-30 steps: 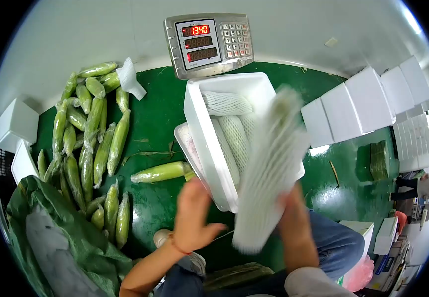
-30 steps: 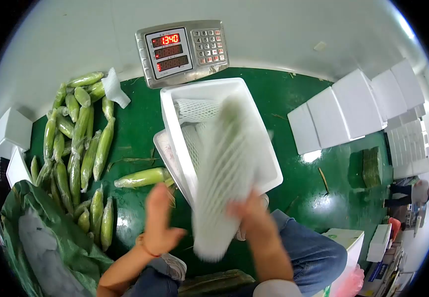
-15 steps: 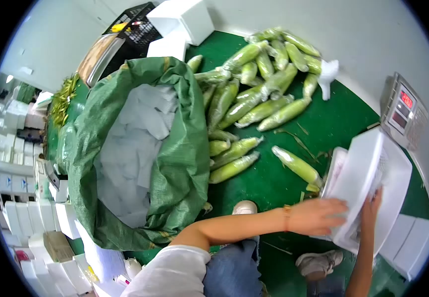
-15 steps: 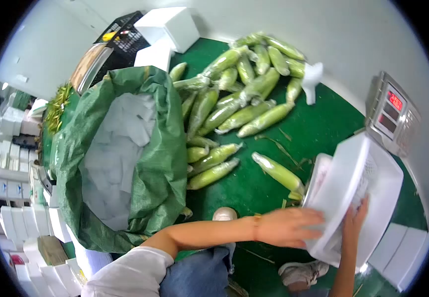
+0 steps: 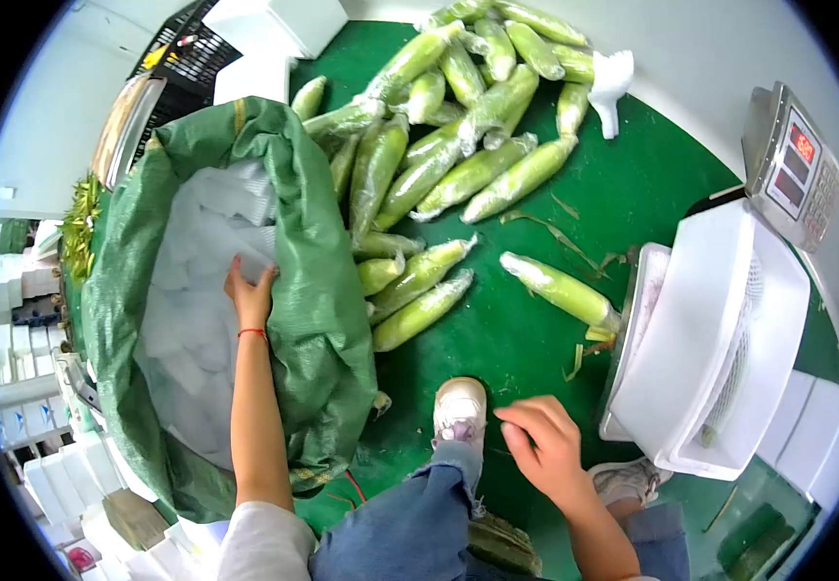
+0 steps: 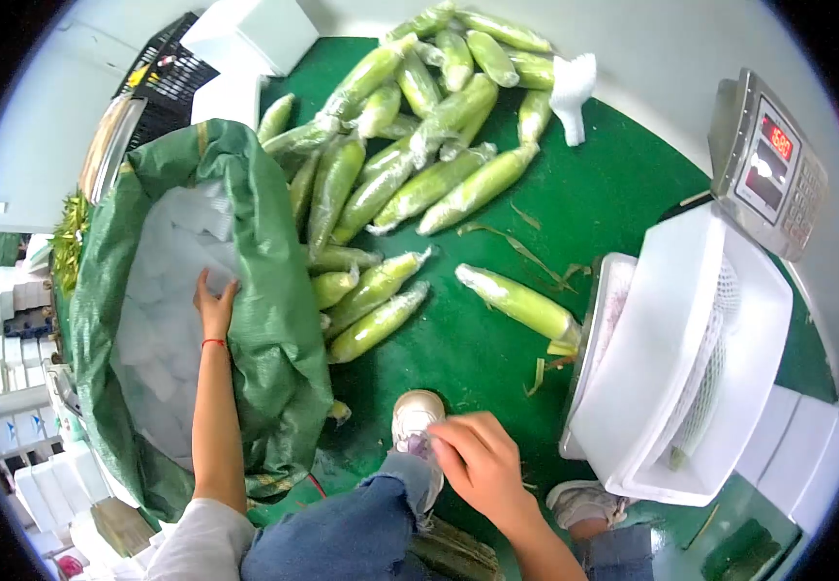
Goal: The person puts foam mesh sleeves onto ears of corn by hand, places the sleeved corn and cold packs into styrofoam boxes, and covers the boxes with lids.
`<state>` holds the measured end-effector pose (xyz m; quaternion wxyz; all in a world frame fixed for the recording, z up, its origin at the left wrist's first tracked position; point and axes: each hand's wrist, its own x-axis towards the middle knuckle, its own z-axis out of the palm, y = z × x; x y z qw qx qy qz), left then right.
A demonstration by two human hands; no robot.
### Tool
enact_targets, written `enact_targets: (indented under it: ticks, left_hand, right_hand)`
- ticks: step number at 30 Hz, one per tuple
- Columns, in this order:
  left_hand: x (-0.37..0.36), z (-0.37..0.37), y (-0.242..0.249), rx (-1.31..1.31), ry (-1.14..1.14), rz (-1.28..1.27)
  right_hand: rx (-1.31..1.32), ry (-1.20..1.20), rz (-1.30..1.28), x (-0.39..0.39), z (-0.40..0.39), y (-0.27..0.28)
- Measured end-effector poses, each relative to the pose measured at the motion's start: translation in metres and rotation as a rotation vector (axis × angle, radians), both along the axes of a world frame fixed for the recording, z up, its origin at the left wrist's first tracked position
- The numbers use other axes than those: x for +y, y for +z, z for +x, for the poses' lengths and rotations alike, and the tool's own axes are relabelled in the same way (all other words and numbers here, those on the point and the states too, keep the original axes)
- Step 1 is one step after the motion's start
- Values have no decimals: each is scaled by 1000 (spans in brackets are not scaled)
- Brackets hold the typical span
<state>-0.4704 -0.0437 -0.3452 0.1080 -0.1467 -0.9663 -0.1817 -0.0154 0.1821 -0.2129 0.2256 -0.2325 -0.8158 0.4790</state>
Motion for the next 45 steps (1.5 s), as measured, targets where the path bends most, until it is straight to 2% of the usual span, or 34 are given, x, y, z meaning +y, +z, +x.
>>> enact_targets:
  ticks: [1, 4, 6, 8, 9, 10, 11, 12, 14, 16, 17, 18, 20, 21, 22, 24, 25, 26, 28, 29, 31, 32, 33, 34, 35, 36, 37, 38, 40, 42, 43, 44, 45]
  left_hand:
    - [-5, -6, -27, 208, 49, -52]
    - [22, -10, -13, -292, 434, 1064]
    - [-5, -32, 8, -791, 221, 1319]
    - [64, 70, 111, -594, -69, 1282]
    - [92, 122, 142, -562, -204, 1210]
    - [107, 167, 157, -554, -341, 938]
    - [98, 193, 132, -304, -688, 609]
    - [113, 225, 158, -358, -1033, 146]
    - [125, 269, 124, -953, -1238, 90]
    - [128, 267, 119, -774, -1022, 374]
    - [130, 268, 114, -824, -819, 756]
    - [144, 271, 123, -706, -760, 876]
    - [143, 263, 119, -776, -1080, 417]
    - [147, 267, 109, -729, -1195, 420]
    - [144, 271, 105, -885, -1209, 337]
    - [152, 284, 99, -931, -1051, 514]
    - [157, 282, 94, -971, -1023, 524]
    - [159, 281, 93, -1134, -976, 495]
    - [155, 278, 86, -1390, -1060, 263]
    - [156, 278, 83, -1165, -1151, 271]
    - [159, 281, 77, -708, -1287, 280]
    - [158, 284, 74, -849, -1168, 377]
    - [156, 287, 70, -985, -1044, 470]
    - [154, 291, 65, -1120, -913, 558]
    - [153, 296, 54, -1444, -556, 661]
    - [154, 298, 57, -1786, -542, 648]
    - [155, 301, 63, -2129, -509, 624]
    - [155, 304, 67, -2472, -460, 585]
    - [159, 302, 54, -2239, -500, 707]
    - [171, 296, 27, -1998, -532, 814]
    - [185, 290, 12, -1733, -553, 756]
    - [196, 286, -3, -1470, -571, 694]
    - [204, 295, -19, -1404, -550, 635]
  right_hand:
    - [-4, 14, -29, 1, -5, -4]
    - [-14, 46, -98, 6, -14, -2]
    - [-13, 48, -165, 12, -18, 0]
    - [65, -12, -550, 16, -25, -2]
    - [105, -38, -746, 18, -27, -3]
    - [144, -59, -940, 21, -30, -5]
    - [341, 30, -997, 25, -42, -9]
    - [392, 42, -1003, 23, -51, -11]
    - [111, 9, -859, 19, -51, -11]
    - [-26, -59, -286, 23, -47, -11]
    - [-77, -14, -128, 22, -40, -20]
    - [-130, 42, 31, 20, -33, -30]
    - [-164, 47, -55, 10, -28, -31]
    - [-129, -57, -468, 1, -25, -29]
    - [-43, -89, -683, 3, -23, -33]
    - [-79, -194, -894, 11, -15, -31]
    - [-31, -132, -726, 10, -13, -36]
    - [-102, -118, -750, 10, -12, -35]
    - [-238, -88, -789, 13, -13, -31]
    - [-174, -116, -793, 9, -11, -41]
    - [-105, -215, -1178, 7, -7, -46]
    - [-67, -273, -1372, 5, -4, -50]
    - [-89, -194, -1345, 2, 0, -59]
    - [-18, -286, -1363, -1, 6, -65]
    - [55, -375, -1374, -3, 11, -70]
    - [131, -458, -1378, -1, 11, -71]
    - [402, -620, -1733, 11, 14, -74]
    - [273, -743, -1734, 22, 19, -74]
    - [232, -273, -1527, 36, 30, -81]
    - [-330, 5, -559, 59, 34, -78]
    - [-444, -64, -4, 71, 40, -98]
    - [-714, -290, 11, 83, 22, -84]
    - [-660, -386, 137, 93, 9, -83]
